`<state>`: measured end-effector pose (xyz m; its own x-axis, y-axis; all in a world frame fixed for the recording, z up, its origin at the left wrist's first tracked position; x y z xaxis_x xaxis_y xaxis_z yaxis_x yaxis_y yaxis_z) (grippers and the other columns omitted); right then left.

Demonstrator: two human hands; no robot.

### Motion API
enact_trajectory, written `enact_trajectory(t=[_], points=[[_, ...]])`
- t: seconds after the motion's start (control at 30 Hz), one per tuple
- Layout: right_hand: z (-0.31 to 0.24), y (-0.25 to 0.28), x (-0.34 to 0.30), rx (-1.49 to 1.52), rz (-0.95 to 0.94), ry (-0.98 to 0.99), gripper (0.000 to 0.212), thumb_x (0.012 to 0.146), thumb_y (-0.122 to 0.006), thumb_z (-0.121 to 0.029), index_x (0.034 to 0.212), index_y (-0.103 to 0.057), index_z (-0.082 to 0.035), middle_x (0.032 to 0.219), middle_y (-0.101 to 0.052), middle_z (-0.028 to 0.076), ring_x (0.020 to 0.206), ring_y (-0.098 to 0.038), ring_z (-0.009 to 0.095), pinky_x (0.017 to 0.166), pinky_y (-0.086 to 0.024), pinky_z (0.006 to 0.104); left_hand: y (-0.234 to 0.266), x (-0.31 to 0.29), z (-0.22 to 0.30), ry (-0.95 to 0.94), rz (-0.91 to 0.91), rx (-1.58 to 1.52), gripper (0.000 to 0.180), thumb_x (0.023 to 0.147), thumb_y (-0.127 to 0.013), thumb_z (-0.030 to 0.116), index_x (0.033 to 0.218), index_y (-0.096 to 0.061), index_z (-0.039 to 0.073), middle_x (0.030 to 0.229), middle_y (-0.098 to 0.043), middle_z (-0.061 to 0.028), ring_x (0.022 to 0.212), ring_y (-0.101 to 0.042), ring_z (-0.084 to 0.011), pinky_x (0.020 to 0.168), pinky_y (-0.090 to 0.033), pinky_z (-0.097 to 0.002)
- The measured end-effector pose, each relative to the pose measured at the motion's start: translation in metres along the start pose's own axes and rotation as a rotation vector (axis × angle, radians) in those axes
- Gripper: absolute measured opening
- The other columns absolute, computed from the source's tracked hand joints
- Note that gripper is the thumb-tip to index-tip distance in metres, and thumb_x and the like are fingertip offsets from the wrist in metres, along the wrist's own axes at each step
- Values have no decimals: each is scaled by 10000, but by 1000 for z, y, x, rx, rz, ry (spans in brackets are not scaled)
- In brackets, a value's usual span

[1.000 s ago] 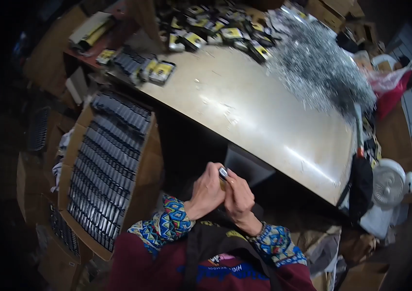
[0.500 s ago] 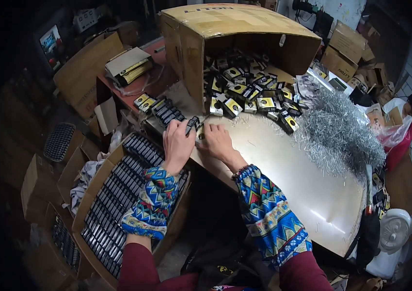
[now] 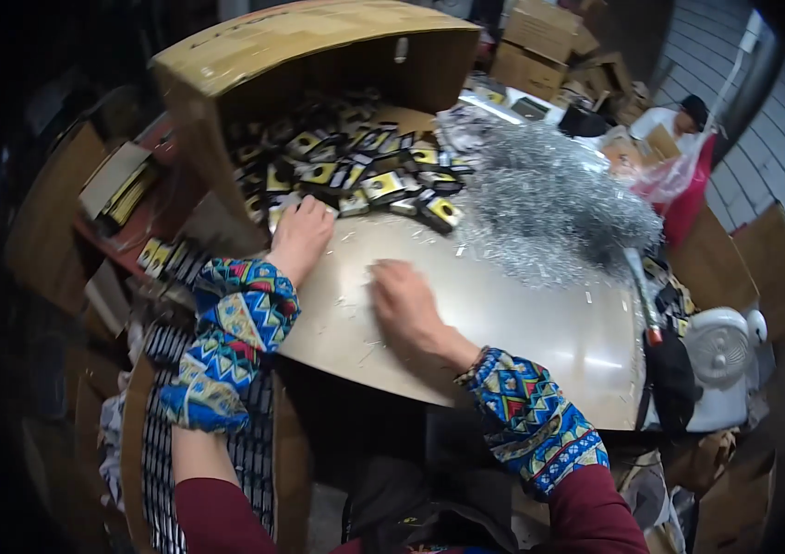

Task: Raking metal shavings and then sorting small yellow boxes into a chute.

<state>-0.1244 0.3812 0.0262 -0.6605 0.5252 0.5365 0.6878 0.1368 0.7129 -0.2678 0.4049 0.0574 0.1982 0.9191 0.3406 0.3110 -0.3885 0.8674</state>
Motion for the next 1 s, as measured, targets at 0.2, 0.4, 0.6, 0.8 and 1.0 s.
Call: enact_trajectory(t=[0.2,0.4,0.6,0.8,1.0], points=[[145,141,-64,-686,180,-455,340,820,-654,-225,1100,-609,-36,1143,-599,157,1115,-508,346,918,-428,462,-57,36,12,-76,-169,16,606,645,-699,34,1220,-516,92,1053,-537,-74,1009,-537,-280,763,-496,-384],[214,213,-138,-585,141,-721,374,790,-667,-251,1108,-603,-64,1185,-584,146,1132,-499,341,926,-432,480,62,37,38,48,-15,-593,642,665,-699,19,1260,-461,63,1128,-480,-122,1026,-555,-319,859,-497,-380],[231,244,-121,519,372,-819,141,818,-657,-106,894,-664,12,879,-654,81,759,-670,220,649,-552,330,57,-37,122,472,-95,-1672,597,776,-732,52,1258,-384,-9,1104,-535,-152,982,-596,-185,795,-547,-292],[256,235,-135,806,495,-779,333,837,-723,-232,1034,-650,27,902,-674,97,812,-675,229,697,-558,328,49,-71,187,405,-28,-1383,660,769,-720,127,1315,-382,-22,1168,-453,-202,1079,-506,-327,920,-443,-378],[181,192,-132,-484,174,-358,520,808,-706,-381,1199,-610,-51,1088,-661,143,1067,-575,329,951,-424,460,63,-70,209,292,75,-988,634,741,-703,154,1296,-434,11,1204,-454,-174,1126,-430,-352,975,-348,-443]])
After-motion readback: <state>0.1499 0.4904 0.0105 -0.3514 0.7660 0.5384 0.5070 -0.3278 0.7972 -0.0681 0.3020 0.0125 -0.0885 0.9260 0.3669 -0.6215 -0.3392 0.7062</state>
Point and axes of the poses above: each hand's wrist, its own x-axis towards the middle knuckle, its own y-axis out of the back of the hand, z = x × y, the point moved 10 cm from there along x, towards the middle knuckle
